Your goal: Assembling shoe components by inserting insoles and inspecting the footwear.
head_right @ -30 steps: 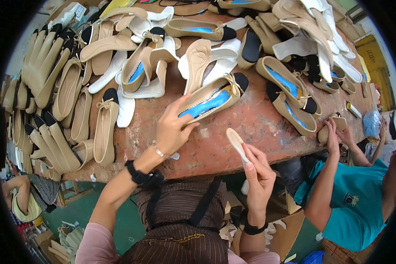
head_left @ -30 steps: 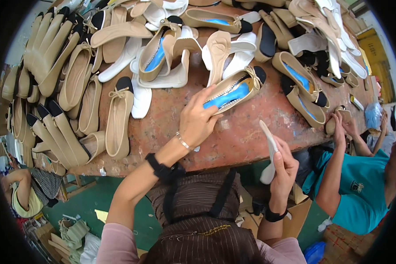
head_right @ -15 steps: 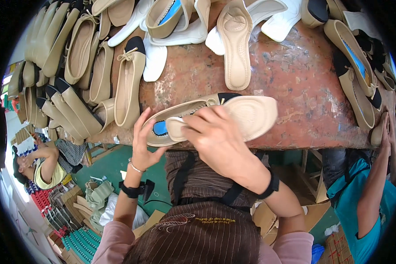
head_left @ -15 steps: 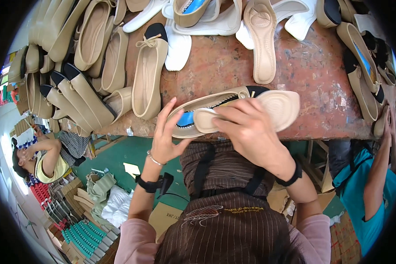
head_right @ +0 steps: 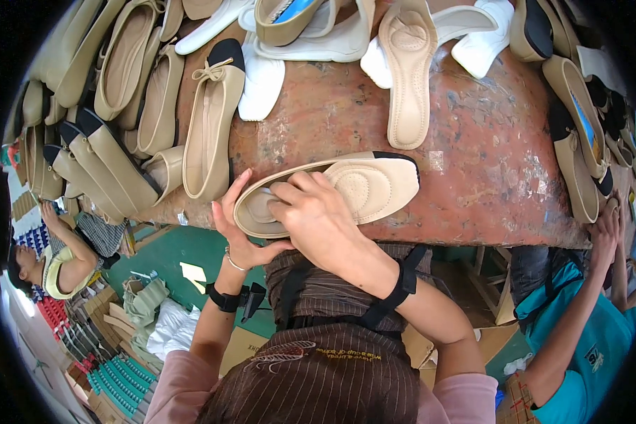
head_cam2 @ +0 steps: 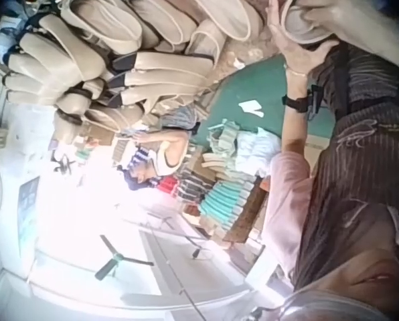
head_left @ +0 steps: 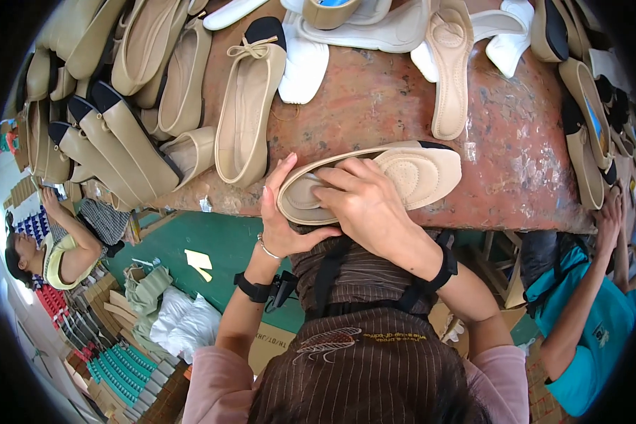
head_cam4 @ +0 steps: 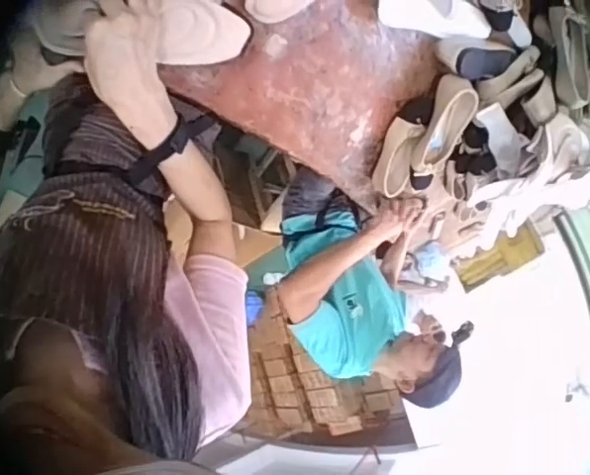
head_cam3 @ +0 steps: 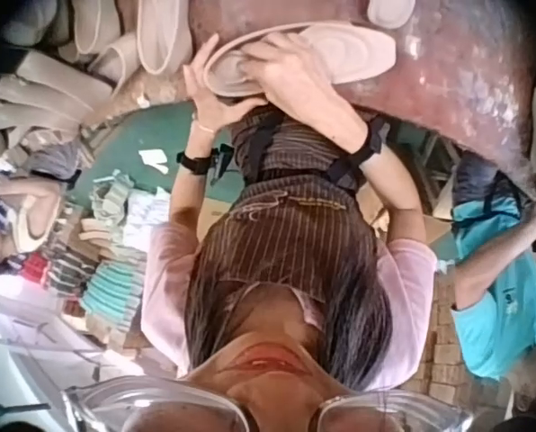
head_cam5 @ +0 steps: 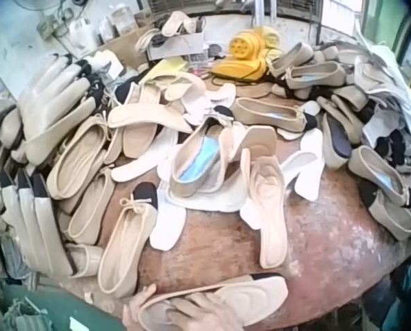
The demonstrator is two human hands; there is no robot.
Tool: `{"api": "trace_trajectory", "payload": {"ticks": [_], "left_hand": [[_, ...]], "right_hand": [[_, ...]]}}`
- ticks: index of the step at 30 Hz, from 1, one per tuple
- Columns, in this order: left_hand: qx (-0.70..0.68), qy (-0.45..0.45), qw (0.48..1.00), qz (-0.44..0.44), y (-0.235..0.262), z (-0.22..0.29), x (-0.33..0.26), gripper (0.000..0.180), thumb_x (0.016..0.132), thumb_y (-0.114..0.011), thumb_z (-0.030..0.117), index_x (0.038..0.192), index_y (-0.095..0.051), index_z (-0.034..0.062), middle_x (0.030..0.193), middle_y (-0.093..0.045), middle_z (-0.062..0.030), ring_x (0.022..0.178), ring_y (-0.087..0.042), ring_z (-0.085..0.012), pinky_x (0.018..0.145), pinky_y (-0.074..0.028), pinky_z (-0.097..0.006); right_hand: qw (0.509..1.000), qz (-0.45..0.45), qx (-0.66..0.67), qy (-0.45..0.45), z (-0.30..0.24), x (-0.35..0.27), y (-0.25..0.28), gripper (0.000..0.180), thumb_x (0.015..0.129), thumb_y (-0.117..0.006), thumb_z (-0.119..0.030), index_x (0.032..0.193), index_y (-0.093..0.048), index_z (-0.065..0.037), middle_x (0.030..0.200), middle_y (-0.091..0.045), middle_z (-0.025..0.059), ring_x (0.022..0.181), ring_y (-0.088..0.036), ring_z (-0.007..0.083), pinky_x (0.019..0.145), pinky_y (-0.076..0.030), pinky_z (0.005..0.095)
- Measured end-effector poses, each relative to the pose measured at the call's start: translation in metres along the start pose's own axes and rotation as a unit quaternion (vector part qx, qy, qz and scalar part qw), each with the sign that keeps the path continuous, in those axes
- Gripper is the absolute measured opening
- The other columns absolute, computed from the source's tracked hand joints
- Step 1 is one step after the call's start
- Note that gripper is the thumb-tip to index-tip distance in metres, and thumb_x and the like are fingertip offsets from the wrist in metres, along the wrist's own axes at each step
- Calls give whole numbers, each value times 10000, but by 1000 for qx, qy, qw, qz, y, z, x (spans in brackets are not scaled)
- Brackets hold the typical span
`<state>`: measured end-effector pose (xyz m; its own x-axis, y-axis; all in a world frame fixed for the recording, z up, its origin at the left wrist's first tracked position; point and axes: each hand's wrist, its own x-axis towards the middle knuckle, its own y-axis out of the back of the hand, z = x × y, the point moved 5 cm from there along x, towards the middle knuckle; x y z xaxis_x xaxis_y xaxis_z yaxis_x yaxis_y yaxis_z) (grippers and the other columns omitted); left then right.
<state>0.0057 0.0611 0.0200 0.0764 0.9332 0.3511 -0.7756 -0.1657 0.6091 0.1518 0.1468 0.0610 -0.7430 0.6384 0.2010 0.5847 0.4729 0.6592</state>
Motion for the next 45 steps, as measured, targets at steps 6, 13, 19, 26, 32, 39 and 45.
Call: {"api": "trace_trajectory", "payload": {"ticks": [6,13,19,26,32,39,45], "left_hand": [[-55,-17,998,35,-1,-5,-1,1418,667,-931,497,1620,77,201,1510,-404,-304,1360,-464,-477,1153,-313,-622],[-74,-7,996,-52,4,-4,6,1490,669,-901,581,1606,203,225,1536,-326,-330,1414,-384,-489,1197,-247,-592],[-8,10,990,-141,30,18,27,1056,723,-833,594,1505,-300,124,1493,-425,-242,1431,-384,-431,1201,-197,-643],[495,-86,817,-283,12,58,48,246,666,-629,121,827,-777,8,998,-690,-197,1258,-567,-399,1213,-211,-661],[463,-54,832,-301,20,56,47,191,645,-655,116,745,-799,41,919,-734,-138,1124,-640,-282,1248,-187,-628],[444,-33,848,-288,4,66,39,144,625,-689,144,703,-793,81,715,-691,-77,867,-676,-220,1246,-216,-578],[267,-17,929,-256,-62,130,32,225,747,-806,297,826,-722,104,823,-665,-62,681,-682,-211,847,-494,-336]], "right_hand": [[1000,-25,-3,4,0,2,-2,276,668,-718,-66,934,-739,5,1094,-667,113,994,-611,276,876,-510,409],[980,-167,4,105,-9,0,-21,511,804,-630,-109,1303,-649,1,1431,-578,151,1408,-483,266,1192,-377,398],[981,-169,-27,88,-7,-2,-30,451,820,-626,-100,1263,-694,-48,1410,-597,175,1361,-539,253,1179,-398,386],[968,-203,-137,52,-11,1,-34,276,825,-617,-128,1037,-759,-22,1333,-656,163,1255,-624,258,1153,-425,388],[972,-108,-206,21,-2,-31,11,296,815,-592,-156,1013,-778,-38,1259,-714,115,1193,-671,209,1217,-327,401],[994,-44,-105,5,4,-35,28,290,691,-662,9,958,-768,-30,1068,-721,124,1168,-660,272,1206,-305,506],[913,342,-154,-161,42,-25,106,395,789,-755,-47,1178,-693,-65,1082,-704,154,1122,-648,359,1099,-413,508]]}}
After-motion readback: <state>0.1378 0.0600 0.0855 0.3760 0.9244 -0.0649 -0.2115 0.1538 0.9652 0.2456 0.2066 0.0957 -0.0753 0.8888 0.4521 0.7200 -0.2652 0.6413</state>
